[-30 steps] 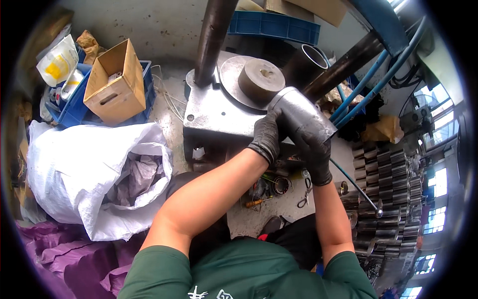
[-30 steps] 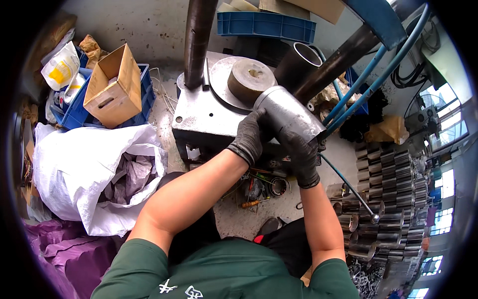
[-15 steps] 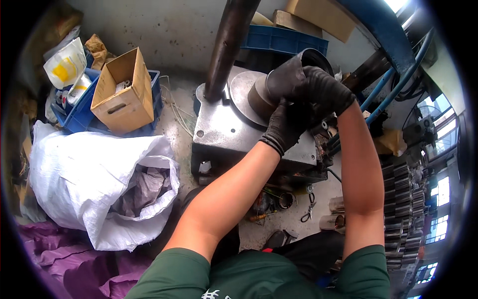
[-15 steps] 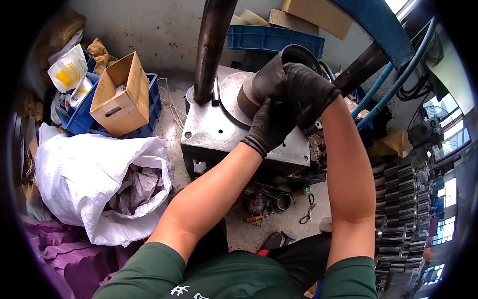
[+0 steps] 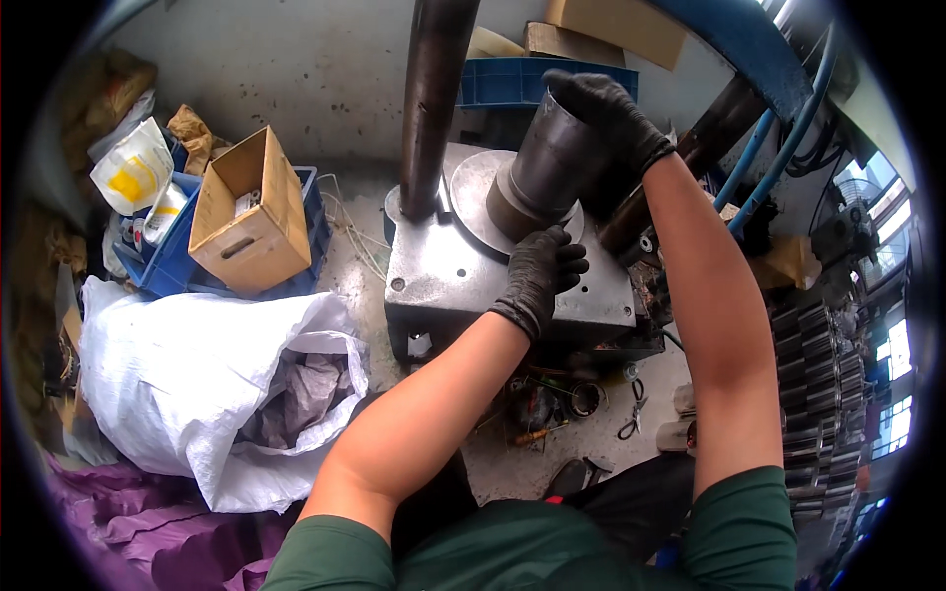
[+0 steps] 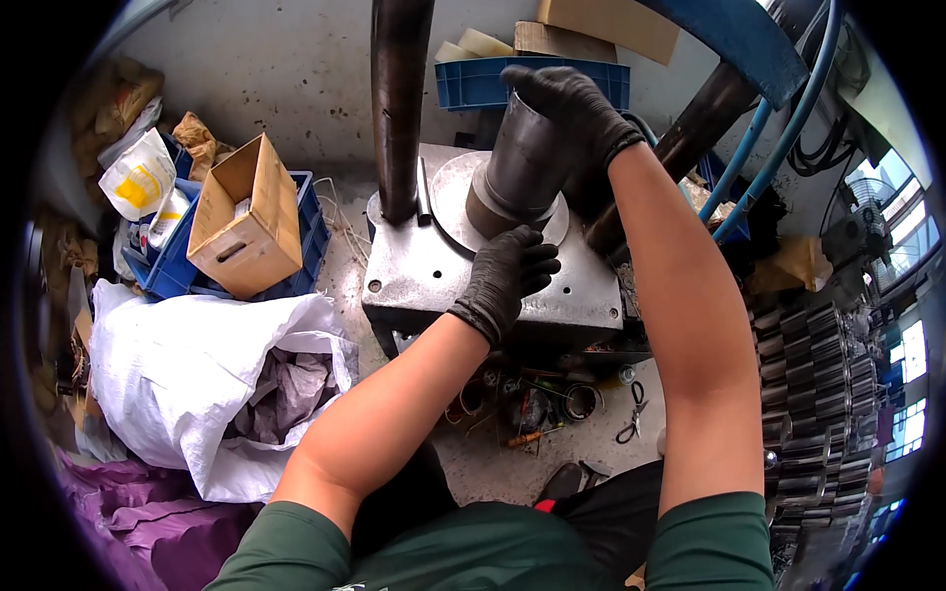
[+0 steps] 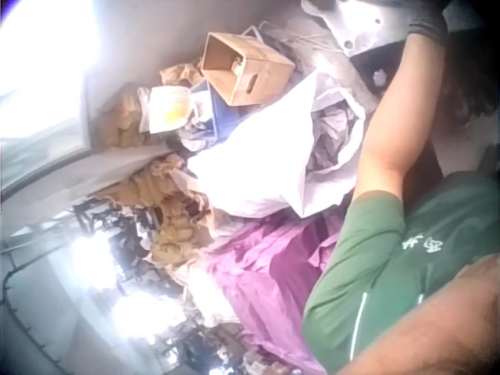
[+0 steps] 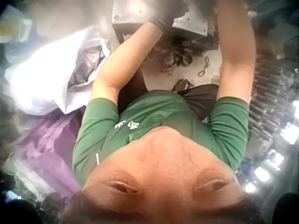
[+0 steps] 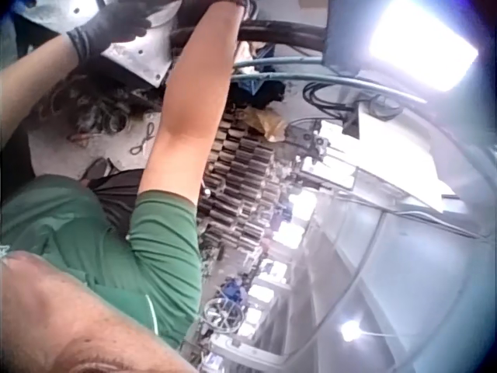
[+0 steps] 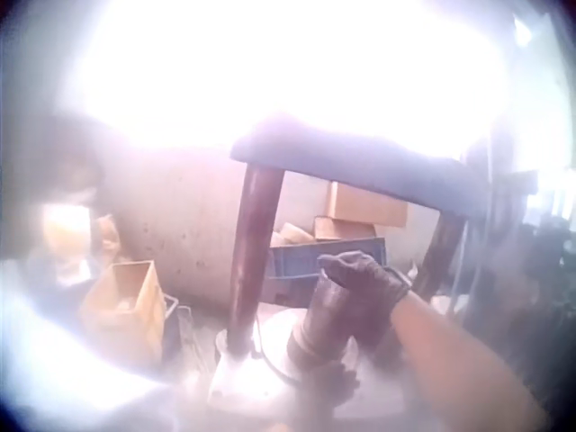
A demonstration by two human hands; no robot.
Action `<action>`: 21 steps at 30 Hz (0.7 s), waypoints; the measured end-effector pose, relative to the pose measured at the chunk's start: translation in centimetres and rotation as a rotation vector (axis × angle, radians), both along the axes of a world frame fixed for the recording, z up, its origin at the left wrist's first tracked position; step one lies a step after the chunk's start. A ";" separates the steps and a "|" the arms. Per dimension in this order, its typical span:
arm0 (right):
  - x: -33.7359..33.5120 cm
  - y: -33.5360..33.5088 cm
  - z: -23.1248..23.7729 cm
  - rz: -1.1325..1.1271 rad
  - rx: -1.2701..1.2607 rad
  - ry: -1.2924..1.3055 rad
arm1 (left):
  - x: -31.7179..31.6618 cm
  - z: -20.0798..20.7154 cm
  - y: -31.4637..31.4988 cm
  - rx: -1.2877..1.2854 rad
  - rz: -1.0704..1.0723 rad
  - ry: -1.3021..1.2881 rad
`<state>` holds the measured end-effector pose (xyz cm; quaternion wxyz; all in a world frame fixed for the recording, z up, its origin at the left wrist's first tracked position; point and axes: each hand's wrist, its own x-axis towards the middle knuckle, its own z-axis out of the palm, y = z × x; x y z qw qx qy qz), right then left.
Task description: The person inserts wire-wound motor stators into metal cylindrical housings using a press machine, positioning each stator and housing under the press before removing the assembled unit.
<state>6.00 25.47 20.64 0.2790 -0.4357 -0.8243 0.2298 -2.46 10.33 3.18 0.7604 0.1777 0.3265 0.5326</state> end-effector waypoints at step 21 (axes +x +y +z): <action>7.8 -1.1 -3.6 0.033 0.184 0.038 | 0.2 0.8 -3.6 0.053 -0.130 0.065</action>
